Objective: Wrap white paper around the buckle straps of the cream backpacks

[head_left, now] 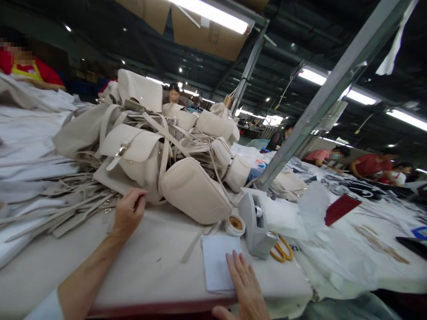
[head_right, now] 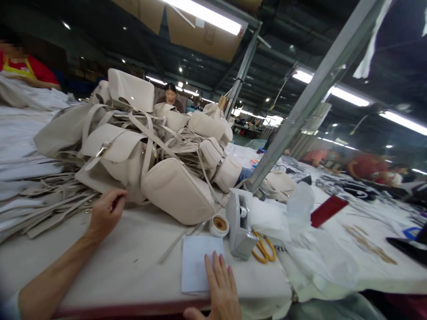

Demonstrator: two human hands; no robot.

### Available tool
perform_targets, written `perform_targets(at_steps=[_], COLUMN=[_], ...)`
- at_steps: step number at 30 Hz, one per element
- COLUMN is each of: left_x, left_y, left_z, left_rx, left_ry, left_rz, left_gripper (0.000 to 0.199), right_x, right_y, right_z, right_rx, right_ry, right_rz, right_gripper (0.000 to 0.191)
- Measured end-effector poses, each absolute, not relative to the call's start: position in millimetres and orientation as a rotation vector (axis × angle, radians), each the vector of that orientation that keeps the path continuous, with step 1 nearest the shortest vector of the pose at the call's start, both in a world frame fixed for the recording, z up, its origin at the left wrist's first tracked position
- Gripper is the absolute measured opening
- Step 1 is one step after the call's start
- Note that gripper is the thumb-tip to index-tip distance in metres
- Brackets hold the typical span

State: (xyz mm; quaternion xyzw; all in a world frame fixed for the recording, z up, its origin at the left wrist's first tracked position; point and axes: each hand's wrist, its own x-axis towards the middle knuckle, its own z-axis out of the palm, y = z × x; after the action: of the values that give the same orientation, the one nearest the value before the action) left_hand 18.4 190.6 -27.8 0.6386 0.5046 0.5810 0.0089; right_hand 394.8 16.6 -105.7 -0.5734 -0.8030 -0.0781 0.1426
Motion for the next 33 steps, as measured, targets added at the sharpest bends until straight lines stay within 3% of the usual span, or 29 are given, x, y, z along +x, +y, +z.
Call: perform_targets(at_steps=[2,6,11,13,20,25,28,33], left_x=[25,35,61,81,160,179,172,167], left_y=[190,185,168,160,140,144,152,152], left_z=[-30,-27,-5,6,15,-10,-23,-29], left_rx=[2.058,2.059,2.082,2.128,2.194,1.994,1.690,1.117], left_ry=[1.545,1.561,1.330,1.139,0.614,0.711,0.926,0.750], left_rz=[1.771,1.653,1.503,1.407,0.970,1.037,1.004,0.370], left_gripper=[0.020,0.022,0.020,0.020,0.023,0.021,0.029,0.066], right_x=[385,376,381,385,398,398,393,371], right_y=[16,22,31,35,50,46,34,28], right_z=[-105,-83,-49,-48,-45,-46,-62,-85], right_rx=[-1.702,-1.734,-1.612,-1.579,-1.631,-1.623,-1.657,-1.428], right_ry=[-2.309,-2.207,-2.205,-2.178,-1.960,-1.696,-1.382,-1.445], right_rz=[-0.212,-0.078,0.235,0.267,0.553,0.680,0.513,-0.043], right_gripper=[0.104,0.084,0.022,0.008,0.033,0.039,0.040,0.031])
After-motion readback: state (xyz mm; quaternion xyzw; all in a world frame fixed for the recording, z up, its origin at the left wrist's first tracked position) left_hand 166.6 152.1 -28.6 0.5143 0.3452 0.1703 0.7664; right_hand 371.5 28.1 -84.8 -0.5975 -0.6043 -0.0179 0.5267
